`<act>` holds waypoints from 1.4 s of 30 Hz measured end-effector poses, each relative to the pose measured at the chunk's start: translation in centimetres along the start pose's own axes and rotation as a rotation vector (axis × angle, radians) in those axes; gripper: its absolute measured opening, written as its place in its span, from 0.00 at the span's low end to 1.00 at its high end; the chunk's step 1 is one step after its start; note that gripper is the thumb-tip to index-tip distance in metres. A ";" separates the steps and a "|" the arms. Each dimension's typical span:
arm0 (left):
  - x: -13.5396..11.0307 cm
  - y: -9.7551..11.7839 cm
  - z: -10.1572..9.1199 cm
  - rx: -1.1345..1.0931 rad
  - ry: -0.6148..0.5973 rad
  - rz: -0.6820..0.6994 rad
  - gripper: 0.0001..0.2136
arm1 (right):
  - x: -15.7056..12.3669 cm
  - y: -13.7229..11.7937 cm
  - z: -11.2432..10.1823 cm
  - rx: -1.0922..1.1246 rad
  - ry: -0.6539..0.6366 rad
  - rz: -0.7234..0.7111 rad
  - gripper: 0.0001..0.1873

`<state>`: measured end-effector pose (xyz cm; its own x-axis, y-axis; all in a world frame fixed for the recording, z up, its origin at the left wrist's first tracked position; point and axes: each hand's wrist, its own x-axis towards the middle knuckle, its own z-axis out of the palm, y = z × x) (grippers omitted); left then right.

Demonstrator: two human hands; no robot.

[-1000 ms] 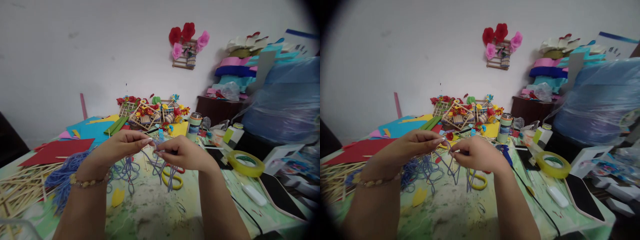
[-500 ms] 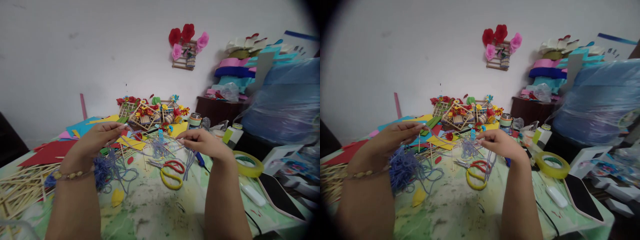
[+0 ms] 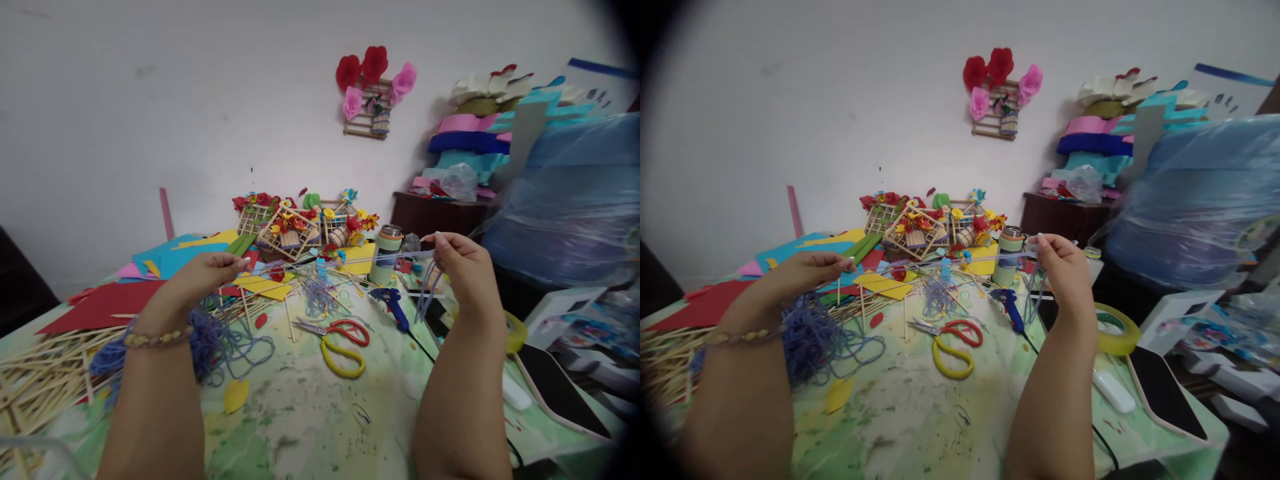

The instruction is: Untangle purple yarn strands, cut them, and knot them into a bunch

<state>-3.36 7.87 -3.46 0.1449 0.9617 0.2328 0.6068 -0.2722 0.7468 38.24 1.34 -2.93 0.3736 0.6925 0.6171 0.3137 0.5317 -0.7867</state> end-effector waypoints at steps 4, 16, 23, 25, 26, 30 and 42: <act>0.1 -0.8 -0.6 -0.034 0.000 -0.044 0.26 | 0.2 0.5 -0.1 -0.028 -0.035 0.034 0.17; -0.9 4.2 2.3 0.160 0.025 0.070 0.17 | -0.2 -0.8 1.6 -0.202 -0.214 0.034 0.29; -2.6 7.8 7.2 0.036 -0.176 0.409 0.16 | -2.5 -4.0 5.5 0.063 -0.781 0.177 0.27; -3.2 8.4 8.1 -0.073 -0.223 0.457 0.15 | -3.5 -4.6 7.3 0.130 -1.047 0.223 0.26; -3.4 8.5 8.3 -0.143 -0.234 0.462 0.14 | -3.9 -4.7 8.2 0.145 -1.152 0.227 0.24; -3.5 8.3 8.5 -0.365 -0.257 0.405 0.12 | -4.5 -4.6 10.6 0.153 -1.294 0.243 0.13; -2.5 6.7 4.7 -0.346 -0.219 0.271 0.13 | -1.6 -2.9 4.7 0.258 -0.539 0.198 0.17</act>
<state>4.06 3.76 -2.00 0.4450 0.8288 0.3393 0.2341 -0.4733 0.8492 32.60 1.00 -1.69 -0.1109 0.9025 0.4161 0.0375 0.4222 -0.9057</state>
